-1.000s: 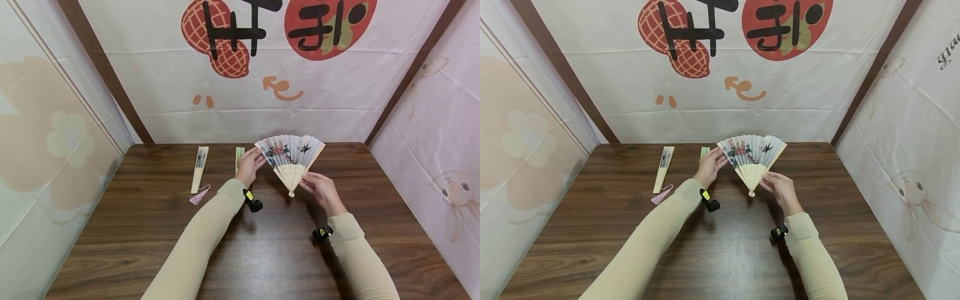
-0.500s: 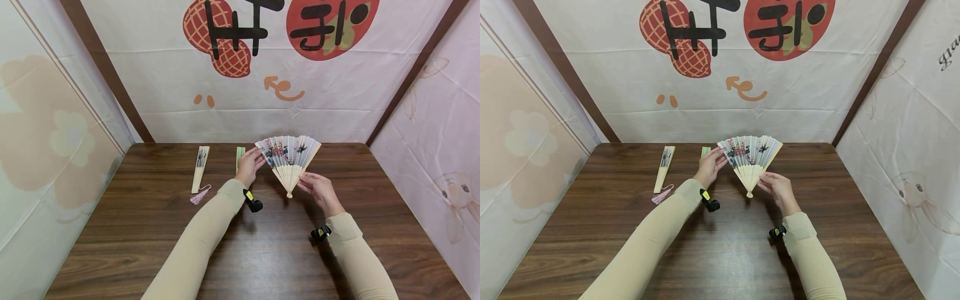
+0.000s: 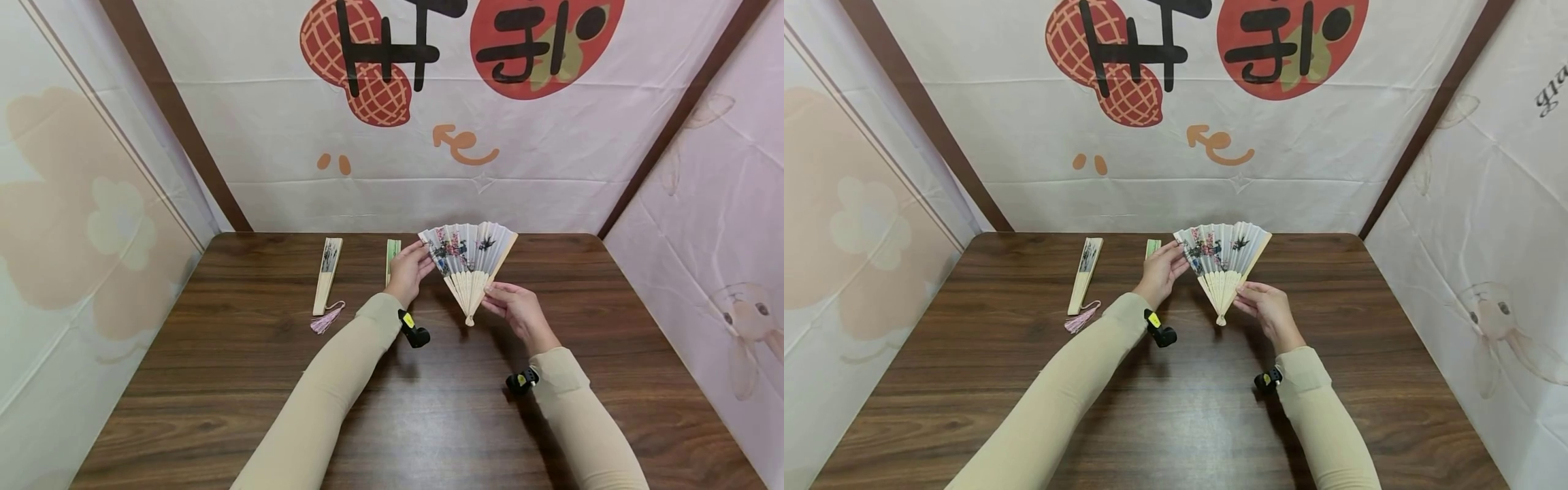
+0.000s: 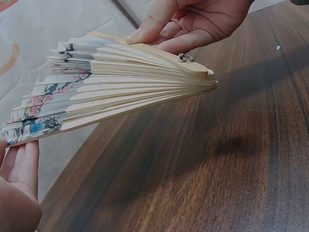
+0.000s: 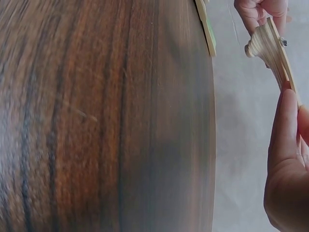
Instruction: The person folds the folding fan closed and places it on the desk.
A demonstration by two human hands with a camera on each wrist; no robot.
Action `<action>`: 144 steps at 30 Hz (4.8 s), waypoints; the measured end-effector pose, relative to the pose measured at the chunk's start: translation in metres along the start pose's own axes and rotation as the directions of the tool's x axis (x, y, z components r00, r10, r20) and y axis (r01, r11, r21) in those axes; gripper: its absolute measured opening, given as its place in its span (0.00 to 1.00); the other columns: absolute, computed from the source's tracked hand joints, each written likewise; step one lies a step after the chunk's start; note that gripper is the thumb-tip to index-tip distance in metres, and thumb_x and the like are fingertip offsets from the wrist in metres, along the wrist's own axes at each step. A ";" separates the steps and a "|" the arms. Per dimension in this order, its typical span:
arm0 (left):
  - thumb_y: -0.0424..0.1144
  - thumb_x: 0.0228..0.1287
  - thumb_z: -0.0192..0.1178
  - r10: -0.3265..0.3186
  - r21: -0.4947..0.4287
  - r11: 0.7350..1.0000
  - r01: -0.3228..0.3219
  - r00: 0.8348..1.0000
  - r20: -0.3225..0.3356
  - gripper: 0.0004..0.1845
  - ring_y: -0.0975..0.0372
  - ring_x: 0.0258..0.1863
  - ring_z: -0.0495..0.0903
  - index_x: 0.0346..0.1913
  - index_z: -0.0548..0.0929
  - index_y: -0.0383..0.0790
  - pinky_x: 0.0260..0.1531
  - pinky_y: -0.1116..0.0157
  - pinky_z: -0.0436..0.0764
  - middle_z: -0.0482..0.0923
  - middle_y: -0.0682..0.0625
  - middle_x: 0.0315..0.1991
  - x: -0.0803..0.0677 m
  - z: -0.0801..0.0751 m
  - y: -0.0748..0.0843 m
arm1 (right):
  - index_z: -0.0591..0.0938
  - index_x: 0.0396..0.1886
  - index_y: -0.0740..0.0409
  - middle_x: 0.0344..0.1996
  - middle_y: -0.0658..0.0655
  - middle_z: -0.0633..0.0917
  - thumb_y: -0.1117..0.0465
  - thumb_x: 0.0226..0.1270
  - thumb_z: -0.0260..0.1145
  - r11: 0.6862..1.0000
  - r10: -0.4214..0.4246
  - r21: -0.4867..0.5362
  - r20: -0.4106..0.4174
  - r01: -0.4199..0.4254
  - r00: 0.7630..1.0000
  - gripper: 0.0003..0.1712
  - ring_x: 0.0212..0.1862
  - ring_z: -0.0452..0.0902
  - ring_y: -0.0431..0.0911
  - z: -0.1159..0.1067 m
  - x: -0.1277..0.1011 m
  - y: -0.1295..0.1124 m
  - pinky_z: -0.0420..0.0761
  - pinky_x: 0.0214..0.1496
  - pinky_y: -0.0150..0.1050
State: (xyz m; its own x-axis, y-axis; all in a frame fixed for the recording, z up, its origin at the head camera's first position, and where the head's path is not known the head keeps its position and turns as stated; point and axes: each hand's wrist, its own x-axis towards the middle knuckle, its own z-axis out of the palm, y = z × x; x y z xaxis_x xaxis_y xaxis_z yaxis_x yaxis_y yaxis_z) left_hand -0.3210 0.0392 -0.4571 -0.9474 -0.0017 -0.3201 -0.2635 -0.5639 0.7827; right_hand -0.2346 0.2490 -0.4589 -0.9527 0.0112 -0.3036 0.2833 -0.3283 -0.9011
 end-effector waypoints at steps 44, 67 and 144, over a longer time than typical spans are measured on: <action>0.32 0.70 0.60 -0.030 0.068 0.997 0.026 0.998 0.053 0.19 0.64 0.34 0.80 0.61 0.79 0.31 0.59 0.58 0.83 0.80 0.53 0.35 -0.003 -0.002 -0.001 | 0.85 0.26 0.51 0.24 0.47 0.87 0.73 0.71 0.59 0.996 0.028 -0.083 0.048 -0.024 0.998 0.18 0.30 0.86 0.39 0.007 0.002 0.005 0.89 0.39 0.30; 0.34 0.69 0.62 -0.051 0.097 0.994 0.046 0.998 0.049 0.18 0.65 0.32 0.80 0.60 0.81 0.35 0.49 0.64 0.87 0.81 0.54 0.34 -0.006 -0.004 -0.003 | 0.84 0.28 0.55 0.24 0.48 0.87 0.74 0.70 0.60 0.992 0.032 -0.121 0.072 -0.023 0.997 0.14 0.30 0.86 0.39 0.014 -0.002 0.009 0.89 0.42 0.32; 0.38 0.69 0.63 -0.050 0.269 0.963 0.021 0.994 0.101 0.18 0.58 0.46 0.83 0.59 0.82 0.35 0.55 0.59 0.86 0.83 0.41 0.56 -0.008 -0.002 -0.011 | 0.86 0.29 0.54 0.28 0.48 0.89 0.72 0.71 0.61 0.980 0.110 -0.180 0.145 -0.083 0.983 0.13 0.35 0.87 0.39 0.022 0.000 0.022 0.89 0.45 0.34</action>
State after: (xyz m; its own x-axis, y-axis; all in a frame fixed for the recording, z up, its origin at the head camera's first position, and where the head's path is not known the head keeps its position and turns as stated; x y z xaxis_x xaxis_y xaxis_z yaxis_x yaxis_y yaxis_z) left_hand -0.3105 0.0436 -0.4640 -0.9465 0.1103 -0.3033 -0.3227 -0.3207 0.8905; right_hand -0.2309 0.2209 -0.4714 -0.9215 -0.1621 -0.3528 0.3767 -0.1527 -0.9137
